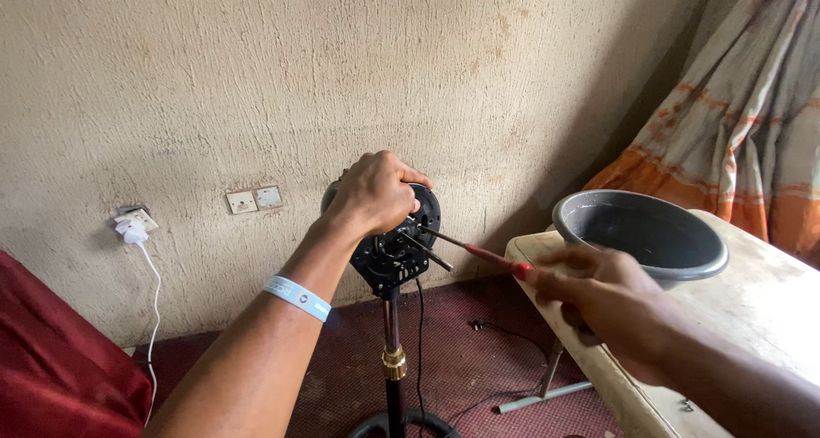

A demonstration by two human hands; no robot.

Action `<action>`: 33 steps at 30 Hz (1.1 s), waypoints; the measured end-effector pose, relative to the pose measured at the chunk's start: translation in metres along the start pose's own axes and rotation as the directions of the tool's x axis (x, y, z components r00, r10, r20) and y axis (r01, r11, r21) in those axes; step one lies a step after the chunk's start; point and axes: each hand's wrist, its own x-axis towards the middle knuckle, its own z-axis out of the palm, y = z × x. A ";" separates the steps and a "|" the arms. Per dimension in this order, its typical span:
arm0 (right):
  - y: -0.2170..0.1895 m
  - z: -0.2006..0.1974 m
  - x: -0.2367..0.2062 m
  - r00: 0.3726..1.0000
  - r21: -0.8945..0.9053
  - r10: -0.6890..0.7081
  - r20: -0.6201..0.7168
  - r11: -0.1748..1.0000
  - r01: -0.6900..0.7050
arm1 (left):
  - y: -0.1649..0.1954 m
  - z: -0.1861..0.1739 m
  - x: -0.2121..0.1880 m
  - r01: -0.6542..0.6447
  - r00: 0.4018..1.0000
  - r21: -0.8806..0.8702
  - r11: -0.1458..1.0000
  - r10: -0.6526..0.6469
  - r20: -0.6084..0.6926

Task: The person services a standing fan by working on its motor housing with a red-handled screwdriver, unscrewing and tightening screws on the rear housing while holding the fan steady. Small screws and a knob lie on a nearby table, and the fan guard rests on the table beside a plastic basin.

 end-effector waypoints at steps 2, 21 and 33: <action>0.000 -0.005 -0.003 0.963 -0.243 -0.258 -0.084 0.942 0.231 | 0.004 0.001 0.002 0.071 0.996 -0.007 0.997 -0.071 0.048; 0.013 -0.004 0.006 1.000 -0.071 -0.014 -0.024 0.997 0.012 | -0.005 0.009 0.004 0.025 0.999 0.007 1.000 -0.025 0.041; 0.011 0.000 -0.009 0.349 -0.658 -0.926 0.146 0.173 0.733 | 0.027 -0.010 -0.014 -0.225 0.944 0.375 0.899 0.106 0.312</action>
